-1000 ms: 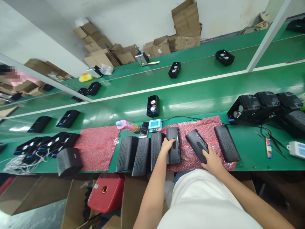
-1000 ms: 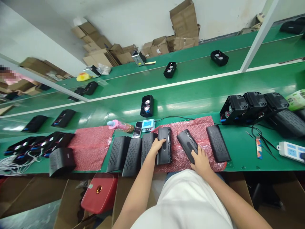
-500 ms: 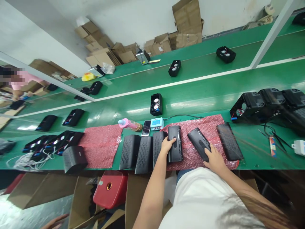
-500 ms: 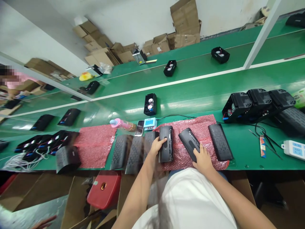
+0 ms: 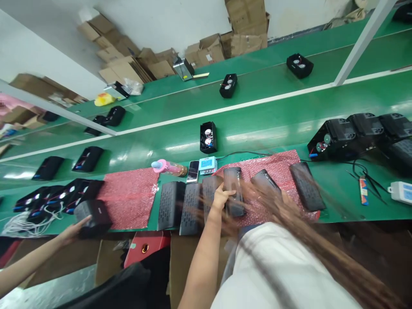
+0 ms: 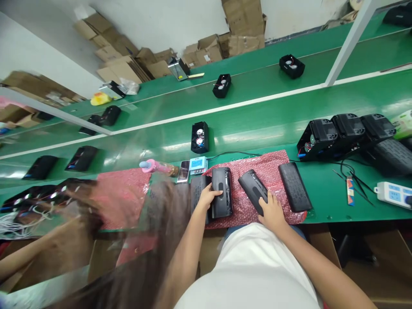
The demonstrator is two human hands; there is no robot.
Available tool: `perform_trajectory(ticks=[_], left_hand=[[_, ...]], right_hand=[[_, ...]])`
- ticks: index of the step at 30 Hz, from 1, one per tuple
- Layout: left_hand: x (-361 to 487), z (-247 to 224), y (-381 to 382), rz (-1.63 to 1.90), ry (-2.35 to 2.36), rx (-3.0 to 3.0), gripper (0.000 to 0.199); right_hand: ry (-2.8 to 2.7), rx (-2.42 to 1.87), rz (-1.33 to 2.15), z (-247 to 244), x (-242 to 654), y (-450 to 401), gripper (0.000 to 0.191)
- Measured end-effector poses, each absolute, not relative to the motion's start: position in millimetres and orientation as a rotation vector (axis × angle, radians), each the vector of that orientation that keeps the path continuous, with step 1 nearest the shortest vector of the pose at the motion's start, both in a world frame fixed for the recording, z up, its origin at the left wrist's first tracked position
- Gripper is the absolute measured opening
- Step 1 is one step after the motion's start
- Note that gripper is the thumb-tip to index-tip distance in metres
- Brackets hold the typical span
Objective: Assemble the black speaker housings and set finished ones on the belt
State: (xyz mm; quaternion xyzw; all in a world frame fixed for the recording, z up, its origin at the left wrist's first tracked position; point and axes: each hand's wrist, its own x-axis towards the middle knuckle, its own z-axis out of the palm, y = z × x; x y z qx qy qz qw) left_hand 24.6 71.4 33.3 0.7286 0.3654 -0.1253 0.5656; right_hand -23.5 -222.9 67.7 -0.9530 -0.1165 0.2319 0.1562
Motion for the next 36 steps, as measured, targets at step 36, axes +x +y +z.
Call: perform_trajectory(ticks=[36], left_hand=[[8, 59, -5, -0.444, 0.834, 2.262, 0.099]], right_hand=[[-0.321, -2.722, 0.623, 62, -23, -225, 0.058]])
